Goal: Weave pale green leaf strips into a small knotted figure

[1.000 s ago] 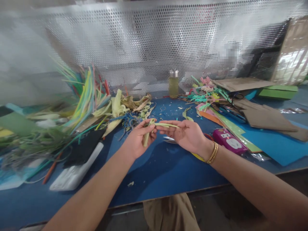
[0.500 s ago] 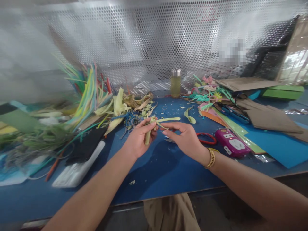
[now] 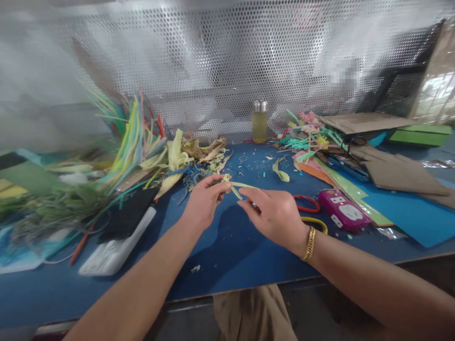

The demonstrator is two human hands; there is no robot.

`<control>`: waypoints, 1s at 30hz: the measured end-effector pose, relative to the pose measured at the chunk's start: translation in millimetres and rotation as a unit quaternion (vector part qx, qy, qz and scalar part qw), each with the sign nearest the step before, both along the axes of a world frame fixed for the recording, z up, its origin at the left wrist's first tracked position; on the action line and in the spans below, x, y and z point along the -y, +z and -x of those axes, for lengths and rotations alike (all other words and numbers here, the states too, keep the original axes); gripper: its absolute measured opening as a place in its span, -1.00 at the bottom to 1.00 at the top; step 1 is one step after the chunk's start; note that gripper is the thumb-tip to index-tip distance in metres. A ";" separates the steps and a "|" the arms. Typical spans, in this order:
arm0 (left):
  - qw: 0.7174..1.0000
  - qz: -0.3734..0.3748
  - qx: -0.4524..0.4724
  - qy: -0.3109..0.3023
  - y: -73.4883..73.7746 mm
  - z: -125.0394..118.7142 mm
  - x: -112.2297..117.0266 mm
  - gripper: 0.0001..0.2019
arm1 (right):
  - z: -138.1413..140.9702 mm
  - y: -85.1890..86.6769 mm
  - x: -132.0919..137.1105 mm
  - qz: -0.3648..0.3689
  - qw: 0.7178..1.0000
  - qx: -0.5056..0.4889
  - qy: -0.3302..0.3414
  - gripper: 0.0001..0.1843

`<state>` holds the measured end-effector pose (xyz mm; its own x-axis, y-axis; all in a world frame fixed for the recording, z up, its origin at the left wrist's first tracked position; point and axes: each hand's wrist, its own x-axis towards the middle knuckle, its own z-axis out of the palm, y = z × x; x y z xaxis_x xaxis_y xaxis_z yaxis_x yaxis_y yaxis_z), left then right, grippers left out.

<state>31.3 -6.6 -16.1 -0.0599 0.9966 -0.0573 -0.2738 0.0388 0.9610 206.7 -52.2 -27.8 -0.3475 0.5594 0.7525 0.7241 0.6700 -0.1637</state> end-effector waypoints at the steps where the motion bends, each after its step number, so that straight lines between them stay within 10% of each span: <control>1: 1.000 0.006 -0.005 -0.002 0.2 0.2 -0.1 -0.69 | -1.7 1.6 1.0 -0.023 1.000 0.004 -0.006 -0.77; 6: 0.998 0.041 -0.008 -0.045 1.5 0.1 0.2 -0.71 | -12.4 14.9 -3.3 -0.109 0.993 0.041 0.020 -0.86; 19: 0.990 0.065 -0.004 -0.128 0.5 -3.2 6.1 -0.70 | -13.2 12.9 -14.8 -0.048 0.993 0.066 0.086 -0.81; 24: 0.987 -0.030 -0.075 -0.141 -1.4 -2.8 8.7 -0.70 | -9.2 10.5 -21.8 0.088 0.984 -0.088 0.126 -0.81; 30: 0.977 -0.102 -0.120 -0.146 -4.3 -1.9 9.5 -0.75 | -3.8 6.0 -27.2 0.293 0.893 -0.314 0.137 -0.81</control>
